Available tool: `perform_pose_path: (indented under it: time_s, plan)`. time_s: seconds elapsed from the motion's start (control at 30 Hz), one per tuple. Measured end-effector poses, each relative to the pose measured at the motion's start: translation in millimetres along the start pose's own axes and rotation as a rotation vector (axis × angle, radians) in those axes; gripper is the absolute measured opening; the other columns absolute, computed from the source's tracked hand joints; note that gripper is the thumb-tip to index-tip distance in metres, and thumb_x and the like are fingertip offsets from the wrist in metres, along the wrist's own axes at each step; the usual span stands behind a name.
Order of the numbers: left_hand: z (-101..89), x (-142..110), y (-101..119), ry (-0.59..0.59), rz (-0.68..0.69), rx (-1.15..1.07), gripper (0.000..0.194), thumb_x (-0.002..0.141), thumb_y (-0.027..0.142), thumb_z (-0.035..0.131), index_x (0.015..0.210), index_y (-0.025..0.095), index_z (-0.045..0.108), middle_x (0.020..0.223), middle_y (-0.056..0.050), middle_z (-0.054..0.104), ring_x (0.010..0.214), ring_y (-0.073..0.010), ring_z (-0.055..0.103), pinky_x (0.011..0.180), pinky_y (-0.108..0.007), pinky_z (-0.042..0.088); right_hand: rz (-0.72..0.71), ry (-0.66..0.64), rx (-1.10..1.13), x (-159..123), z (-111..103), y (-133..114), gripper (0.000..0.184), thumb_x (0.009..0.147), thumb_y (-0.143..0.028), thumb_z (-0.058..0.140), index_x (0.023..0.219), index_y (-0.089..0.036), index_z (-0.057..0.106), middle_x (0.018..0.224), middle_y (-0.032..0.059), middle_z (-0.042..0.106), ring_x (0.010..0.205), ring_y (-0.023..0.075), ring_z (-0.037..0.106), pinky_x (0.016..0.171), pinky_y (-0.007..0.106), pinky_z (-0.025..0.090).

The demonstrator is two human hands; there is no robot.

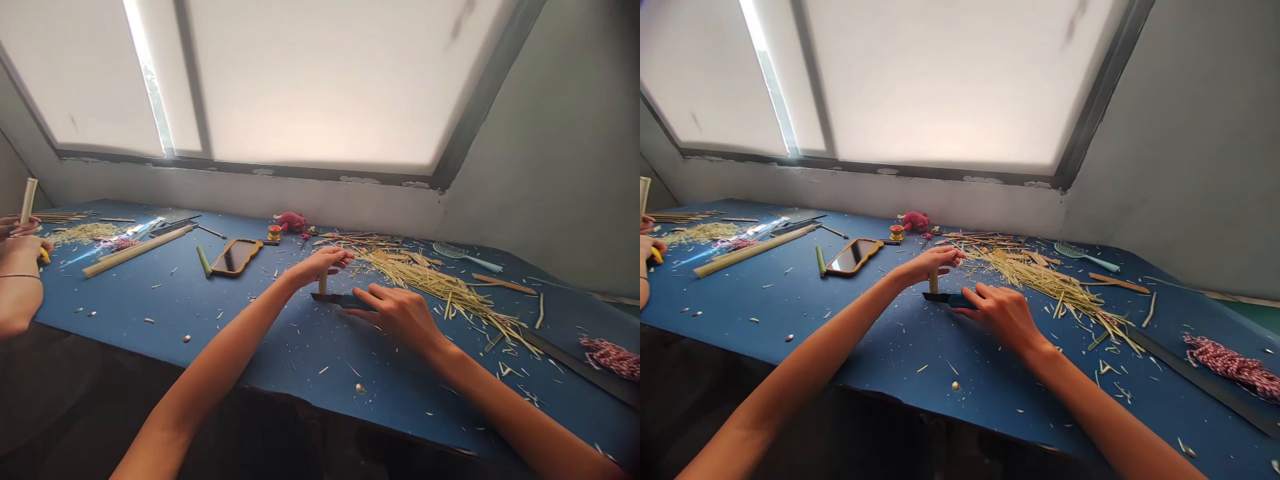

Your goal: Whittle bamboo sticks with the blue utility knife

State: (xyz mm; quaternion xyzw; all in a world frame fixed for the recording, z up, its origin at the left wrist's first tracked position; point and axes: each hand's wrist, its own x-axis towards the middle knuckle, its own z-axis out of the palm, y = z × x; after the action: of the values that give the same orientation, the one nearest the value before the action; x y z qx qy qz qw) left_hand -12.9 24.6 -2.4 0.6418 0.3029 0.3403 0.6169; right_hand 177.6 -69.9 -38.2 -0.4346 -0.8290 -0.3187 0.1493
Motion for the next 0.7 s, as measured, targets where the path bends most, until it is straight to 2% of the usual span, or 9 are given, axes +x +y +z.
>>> perform_pose_path:
  time_s: [0.13, 0.23, 0.37, 0.57, 0.7]
  plan:
    - [-3.0, 1.9, -1.2, 0.018, 0.020, 0.051, 0.021, 0.091, 0.030, 0.045, 0.093, 0.016, 0.061, 0.093, -0.003, 0.056, 0.086, -0.0104, 0.052, 0.080, -0.022, 0.036, 0.019, 0.044, -0.002, 2.5, -4.8, -0.2, 0.039, 0.092, -0.054, 0.038, 0.100, -0.025, 0.064, 0.072, 0.0009, 0.061, 0.062, 0.0124, 0.056, 0.057, 0.026, 0.027]
    - [-6.9, 1.8, -2.5, 0.015, 0.006, 0.067, 0.023, 0.090, 0.034, 0.047, 0.096, 0.018, 0.061, 0.095, -0.003, 0.058, 0.087, -0.0119, 0.053, 0.079, -0.024, 0.037, 0.045, 0.054, 0.005, 3.3, -4.4, 2.4, 0.039, 0.093, -0.053, 0.038, 0.105, -0.026, 0.063, 0.074, 0.0012, 0.062, 0.063, 0.0126, 0.057, 0.056, 0.026, 0.027]
    - [-9.1, 0.7, -2.6, -0.004, 0.004, 0.043, 0.021, 0.089, 0.033, 0.049, 0.095, 0.018, 0.062, 0.098, -0.004, 0.059, 0.088, -0.0118, 0.053, 0.079, -0.023, 0.037, -0.017, 0.026, 0.030, 1.0, 1.2, 5.6, 0.041, 0.092, -0.056, 0.037, 0.104, -0.027, 0.064, 0.073, 0.0007, 0.062, 0.060, 0.0114, 0.057, 0.054, 0.025, 0.026]
    - [-9.2, 2.6, -4.0, -0.074, 0.031, 0.018, 0.017, 0.088, 0.028, 0.051, 0.095, 0.017, 0.062, 0.095, -0.003, 0.058, 0.088, -0.0109, 0.054, 0.081, -0.023, 0.038, -0.042, 0.030, -0.002, 0.5, -0.7, 7.3, 0.039, 0.092, -0.054, 0.040, 0.105, -0.027, 0.065, 0.074, 0.0011, 0.063, 0.063, 0.0119, 0.055, 0.059, 0.026, 0.030]
    - [-5.1, -0.8, -0.9, -0.190, 0.048, 0.010, 0.019, 0.086, 0.030, 0.054, 0.099, 0.019, 0.063, 0.100, -0.004, 0.059, 0.094, -0.0117, 0.054, 0.084, -0.023, 0.039, -0.032, 0.052, -0.011, 3.8, -6.8, 9.5, 0.037, 0.092, -0.051, 0.042, 0.109, -0.027, 0.064, 0.079, 0.0027, 0.064, 0.066, 0.0137, 0.055, 0.066, 0.028, 0.033]
